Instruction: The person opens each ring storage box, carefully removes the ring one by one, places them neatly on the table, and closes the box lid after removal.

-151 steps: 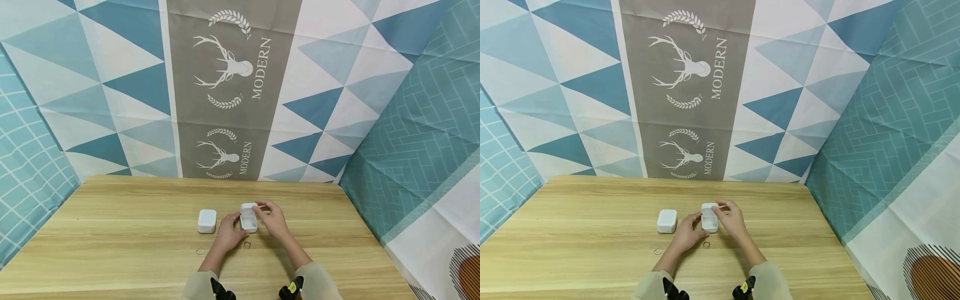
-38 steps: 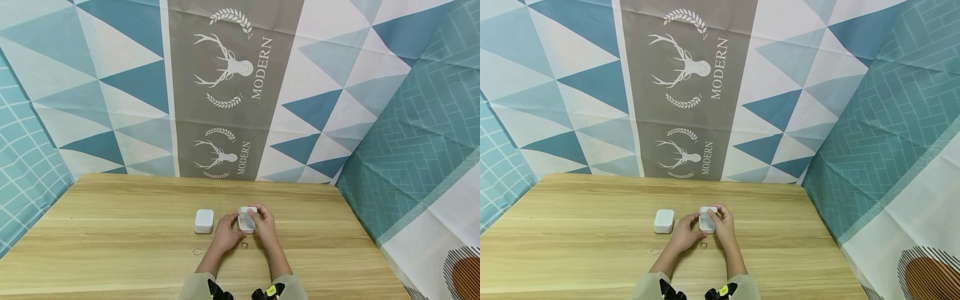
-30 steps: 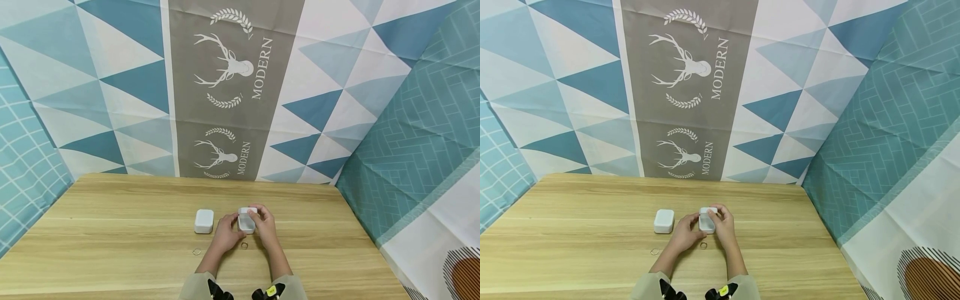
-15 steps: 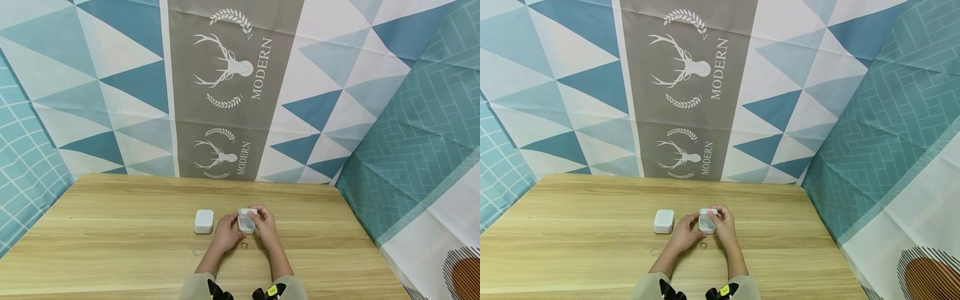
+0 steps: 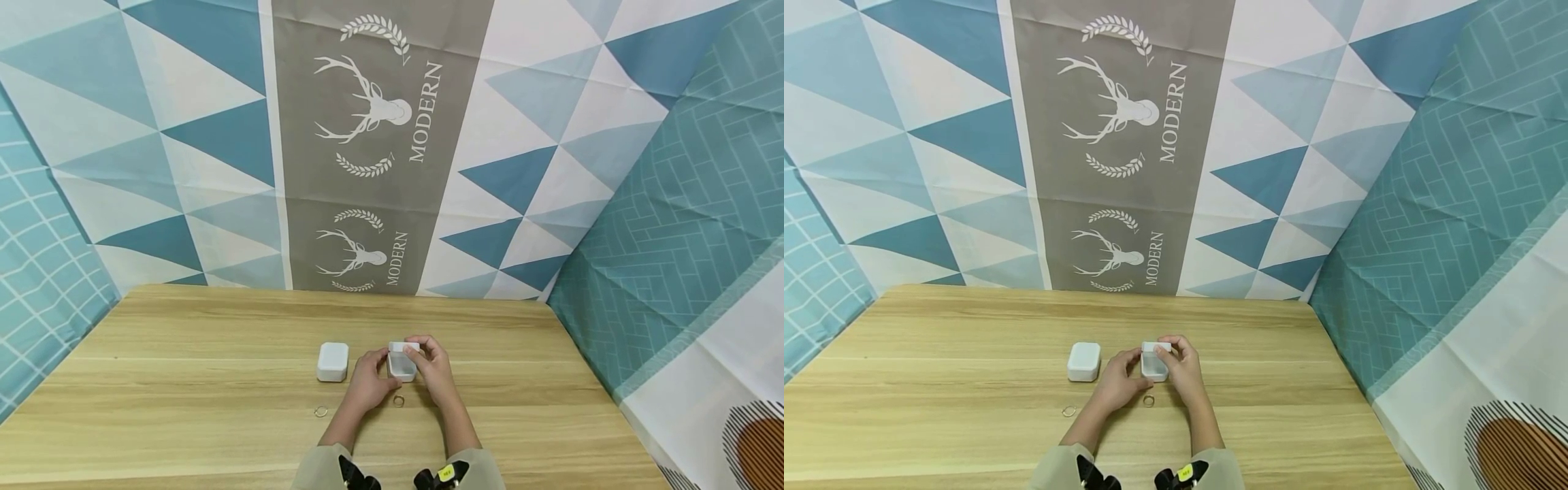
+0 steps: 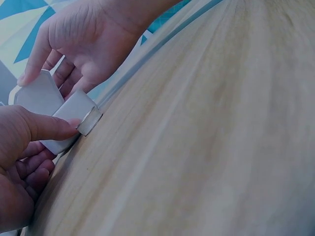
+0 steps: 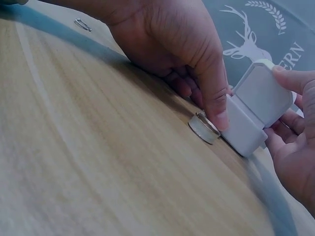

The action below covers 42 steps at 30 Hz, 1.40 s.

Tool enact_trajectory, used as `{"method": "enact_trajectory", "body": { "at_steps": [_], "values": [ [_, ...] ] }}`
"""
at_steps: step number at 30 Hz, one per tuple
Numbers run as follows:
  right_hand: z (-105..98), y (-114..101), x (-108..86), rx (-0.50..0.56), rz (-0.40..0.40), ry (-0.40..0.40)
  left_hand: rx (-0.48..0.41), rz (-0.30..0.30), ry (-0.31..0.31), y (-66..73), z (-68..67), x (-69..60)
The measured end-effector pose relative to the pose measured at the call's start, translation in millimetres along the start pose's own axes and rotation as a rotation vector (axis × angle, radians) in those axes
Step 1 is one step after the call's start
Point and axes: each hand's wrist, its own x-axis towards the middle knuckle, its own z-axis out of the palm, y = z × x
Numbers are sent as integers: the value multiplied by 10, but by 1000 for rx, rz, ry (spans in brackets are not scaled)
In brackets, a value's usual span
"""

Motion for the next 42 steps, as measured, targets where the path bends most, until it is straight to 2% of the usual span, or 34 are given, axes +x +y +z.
{"method": "enact_trajectory", "body": {
  "at_steps": [17, 24, 37, 42],
  "values": [
    [-15, 0, -15, 17, -1, 4, 2, -14, -7, 17, -5, 2],
    [-23, 21, -35, 15, -33, -20, 4, -15, -9, 7, -6, -5],
    [-23, -12, -49, -2, -20, -29, 8, -10, -8, -2, -3, -3],
    [-29, -1, -62, -3, -37, -34, 8, -9, -9, -1, -1, -2]
  ]
}}
